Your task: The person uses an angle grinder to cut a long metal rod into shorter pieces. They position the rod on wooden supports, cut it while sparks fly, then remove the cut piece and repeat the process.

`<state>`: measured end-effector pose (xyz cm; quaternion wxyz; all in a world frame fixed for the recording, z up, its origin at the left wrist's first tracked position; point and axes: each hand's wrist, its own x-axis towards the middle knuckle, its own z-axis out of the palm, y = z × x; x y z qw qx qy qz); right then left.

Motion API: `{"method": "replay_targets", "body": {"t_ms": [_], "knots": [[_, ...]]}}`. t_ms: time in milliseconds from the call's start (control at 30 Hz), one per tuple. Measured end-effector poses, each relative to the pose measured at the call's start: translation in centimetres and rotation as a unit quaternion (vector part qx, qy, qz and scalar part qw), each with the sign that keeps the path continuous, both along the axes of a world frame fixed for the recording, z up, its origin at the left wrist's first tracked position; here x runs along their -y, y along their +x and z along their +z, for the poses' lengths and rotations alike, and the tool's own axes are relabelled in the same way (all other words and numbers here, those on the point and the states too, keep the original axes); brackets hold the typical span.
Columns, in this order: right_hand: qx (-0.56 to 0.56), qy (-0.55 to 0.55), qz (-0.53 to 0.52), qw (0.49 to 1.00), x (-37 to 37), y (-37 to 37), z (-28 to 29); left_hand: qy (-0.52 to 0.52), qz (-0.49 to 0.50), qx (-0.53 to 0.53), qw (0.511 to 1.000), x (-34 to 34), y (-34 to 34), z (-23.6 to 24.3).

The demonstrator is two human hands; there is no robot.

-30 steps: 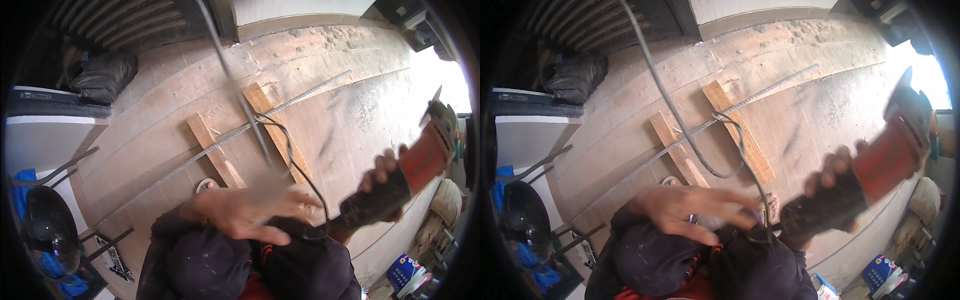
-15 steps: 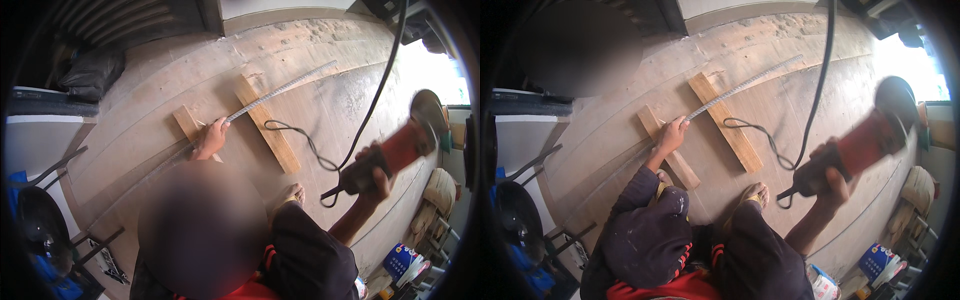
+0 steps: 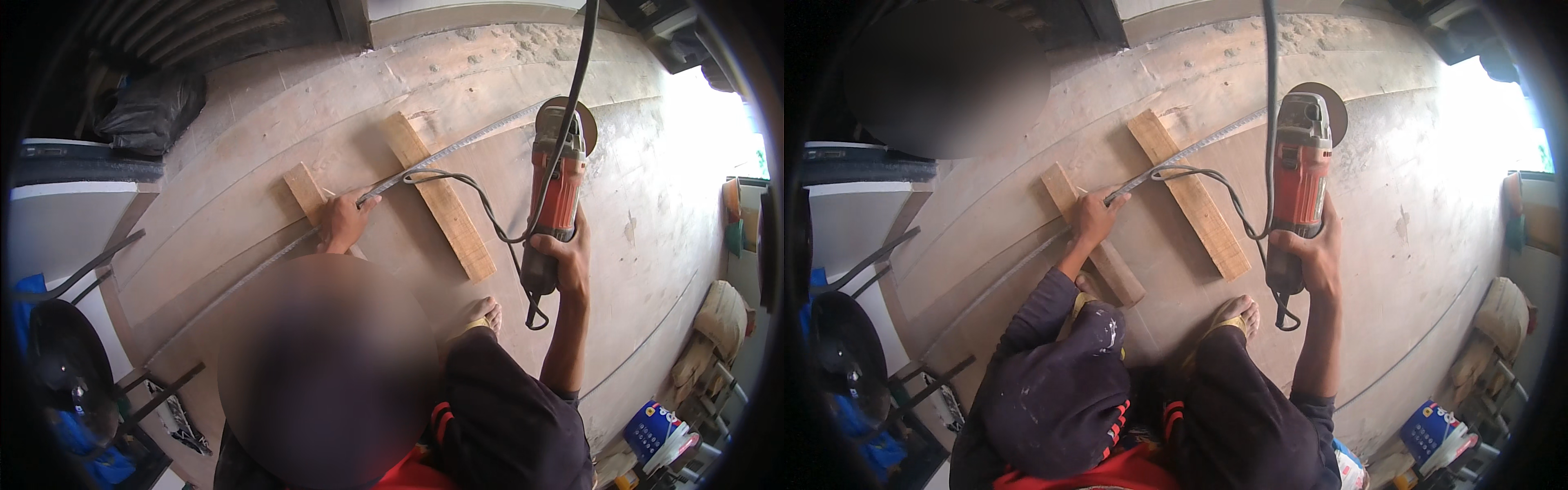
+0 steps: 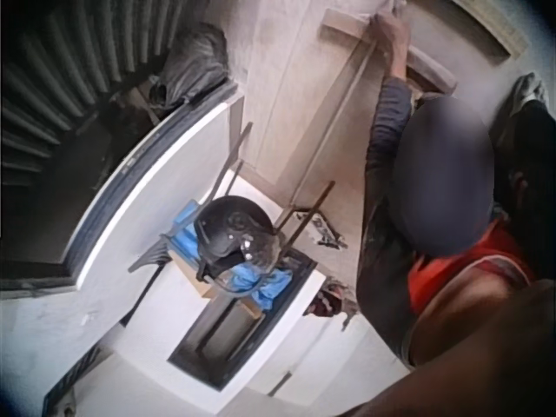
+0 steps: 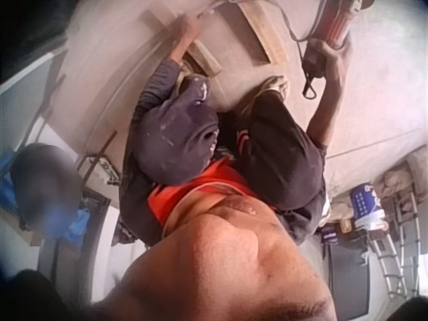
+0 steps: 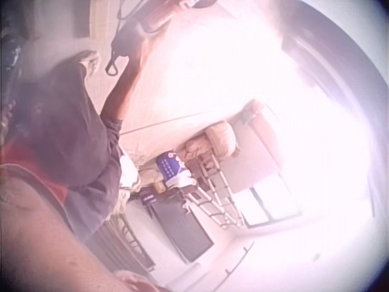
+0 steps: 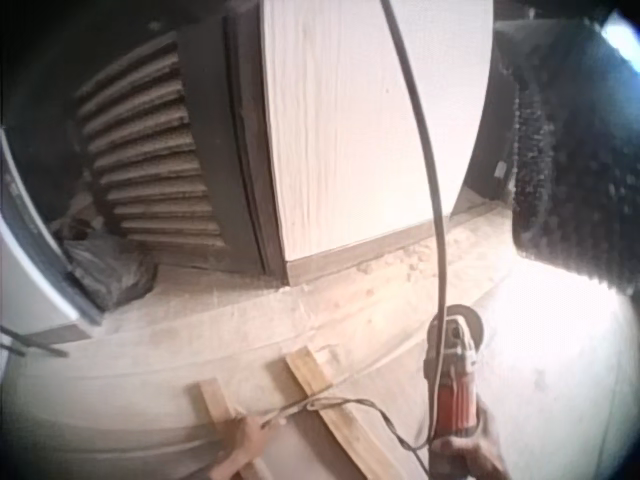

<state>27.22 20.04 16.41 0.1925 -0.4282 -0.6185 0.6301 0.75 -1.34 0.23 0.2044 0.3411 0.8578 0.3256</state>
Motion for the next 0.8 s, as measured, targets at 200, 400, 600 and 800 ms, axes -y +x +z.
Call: {"method": "replay_targets", "body": {"t_ms": [200,400,600,800], "knots": [[0.012,-0.01,-0.008,1.0,1.8,0.2,1.1,0.206,-0.123,-0.087,0.967,-2.4,3.8,4.2],[-0.013,-0.007,0.006,1.0,3.5,-0.2,2.5,0.254,-0.418,0.056,0.87,-5.7,12.3,5.5],[0.015,-0.015,0.026,0.999,2.9,0.6,3.7,-0.005,-0.509,0.245,0.825,-3.6,12.9,9.0],[0.053,0.099,-0.024,0.993,1.8,-1.1,3.1,0.134,-0.412,0.399,0.808,2.2,11.4,7.4]]}}
